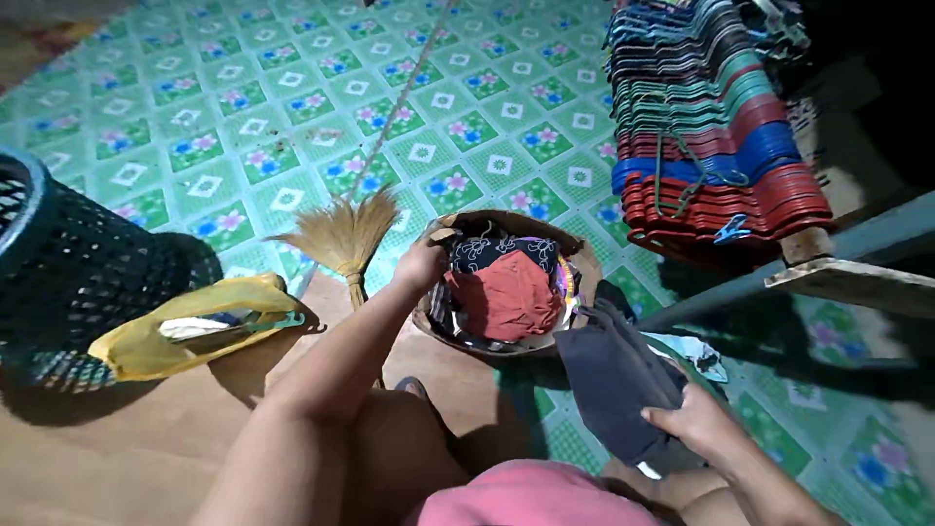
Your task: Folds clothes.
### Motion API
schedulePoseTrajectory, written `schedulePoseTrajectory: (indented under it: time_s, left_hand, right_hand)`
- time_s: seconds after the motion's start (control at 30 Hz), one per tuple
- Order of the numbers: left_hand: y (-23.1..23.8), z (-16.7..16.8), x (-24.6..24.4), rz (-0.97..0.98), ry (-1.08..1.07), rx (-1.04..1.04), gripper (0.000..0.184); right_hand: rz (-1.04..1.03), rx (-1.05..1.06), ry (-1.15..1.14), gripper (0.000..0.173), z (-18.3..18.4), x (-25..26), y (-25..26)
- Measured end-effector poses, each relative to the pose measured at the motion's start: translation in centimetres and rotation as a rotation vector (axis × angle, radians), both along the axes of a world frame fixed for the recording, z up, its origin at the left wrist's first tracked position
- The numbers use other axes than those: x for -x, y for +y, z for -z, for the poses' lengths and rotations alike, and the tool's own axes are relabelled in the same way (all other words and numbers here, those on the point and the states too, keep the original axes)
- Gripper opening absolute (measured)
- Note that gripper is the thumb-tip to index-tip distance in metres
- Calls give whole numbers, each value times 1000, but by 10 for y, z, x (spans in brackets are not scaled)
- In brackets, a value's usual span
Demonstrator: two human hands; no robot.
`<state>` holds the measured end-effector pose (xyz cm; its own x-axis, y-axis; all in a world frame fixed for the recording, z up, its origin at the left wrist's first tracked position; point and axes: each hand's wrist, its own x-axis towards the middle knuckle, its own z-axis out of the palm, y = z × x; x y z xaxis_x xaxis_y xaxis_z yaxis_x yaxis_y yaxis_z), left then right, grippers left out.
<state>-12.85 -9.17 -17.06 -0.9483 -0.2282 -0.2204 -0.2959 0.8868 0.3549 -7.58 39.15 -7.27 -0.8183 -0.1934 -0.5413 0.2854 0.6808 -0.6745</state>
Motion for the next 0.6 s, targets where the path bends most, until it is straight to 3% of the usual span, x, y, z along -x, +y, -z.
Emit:
schedulePoseTrajectory:
  time_s: [0.07, 0.2, 0.33, 0.4, 0.5, 0.6]
  left_hand:
    - [-14, 20, 17, -58, 11, 76, 18]
    - [-24, 44, 40, -159, -57, 123, 33]
    - [-34, 48, 47, -240, -89, 139, 23]
    - [-40, 38, 49, -384, -80, 18, 30]
    - [-77, 57, 58, -555, -19, -214, 50]
    - [-83, 75, 63, -624, 48, -360, 50]
  right_hand:
    - [-87, -36, -29, 92, -2, 1, -7]
    - [-234, -75, -81, 89, 13, 6, -4]
    - [-502, -87, -67, 85, 40, 8, 9]
    - [-618, -72, -66, 82, 45, 10, 15]
    - [-709, -3, -57, 77, 47, 13, 19]
    - [-817, -34, -181, 77, 45, 16, 22]
